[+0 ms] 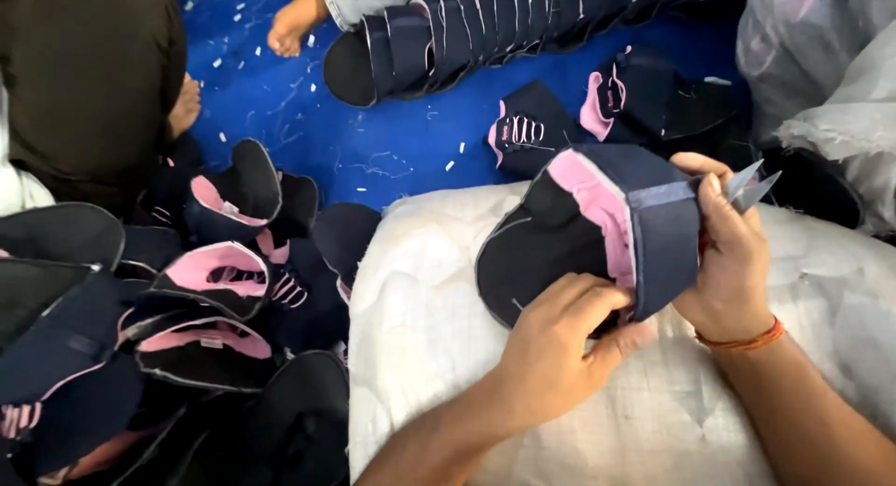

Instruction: Trimming excess material and loose threads from fabric shoe upper components using snips.

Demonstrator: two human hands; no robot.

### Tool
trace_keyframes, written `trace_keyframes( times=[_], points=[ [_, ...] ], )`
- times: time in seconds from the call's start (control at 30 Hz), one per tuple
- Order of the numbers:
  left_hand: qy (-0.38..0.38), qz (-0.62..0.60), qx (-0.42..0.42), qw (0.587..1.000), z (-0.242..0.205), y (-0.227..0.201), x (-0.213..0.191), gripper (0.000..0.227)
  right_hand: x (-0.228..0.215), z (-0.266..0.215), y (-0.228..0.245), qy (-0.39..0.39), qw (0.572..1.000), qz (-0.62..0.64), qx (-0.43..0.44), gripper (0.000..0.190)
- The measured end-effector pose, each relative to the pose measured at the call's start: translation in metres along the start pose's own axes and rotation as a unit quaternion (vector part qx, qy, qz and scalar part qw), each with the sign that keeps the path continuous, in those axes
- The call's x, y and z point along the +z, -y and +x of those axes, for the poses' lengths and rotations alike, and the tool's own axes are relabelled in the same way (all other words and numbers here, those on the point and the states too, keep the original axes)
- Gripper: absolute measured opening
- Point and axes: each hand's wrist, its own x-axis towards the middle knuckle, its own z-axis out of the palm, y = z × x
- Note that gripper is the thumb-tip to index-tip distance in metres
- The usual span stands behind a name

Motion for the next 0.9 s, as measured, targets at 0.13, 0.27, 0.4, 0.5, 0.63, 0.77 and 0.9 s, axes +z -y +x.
trace_keyframes(
  times=[0.13, 0.27, 0.4, 0.5, 0.63, 0.77, 0.9],
  points=[
    [-0.006, -0.003, -0.013, 1.000, -0.002, 0.006, -0.001, 0.017, 0.015, -0.005, 0.003, -0.003, 1.000, -0.018, 0.000, 0.029],
    [-0.004, -0.068, -0.015, 0.998, -0.005, 0.008, -0.011, 0.010, 0.014, -0.004, 0.003, 0.009, 1.000, -0.001, 0.008, 0.028],
    [-0.051, -0.142, -0.039, 0.988, -0.011, 0.020, -0.017, 0.012, 0.013, 0.002, 0.004, -0.020, 0.999, -0.004, 0.025, 0.027],
    [-0.133, -0.161, -0.073, 0.975, -0.010, 0.028, -0.021, 0.011, 0.015, 0.003, 0.005, -0.020, 0.999, -0.009, 0.030, 0.026],
    [-0.236, -0.180, -0.110, 0.949, 0.015, 0.014, -0.031, 0.010, 0.008, 0.001, 0.000, 0.002, 1.000, -0.012, 0.028, 0.026],
    [-0.179, -0.135, -0.074, 0.972, 0.017, 0.007, -0.035, 0.020, 0.018, 0.003, -0.002, 0.001, 1.000, -0.008, 0.019, 0.026],
    [0.029, -0.022, -0.005, 0.999, 0.005, 0.018, -0.021, 0.017, 0.023, 0.000, -0.003, -0.023, 0.997, -0.079, -0.005, 0.029]
  ],
)
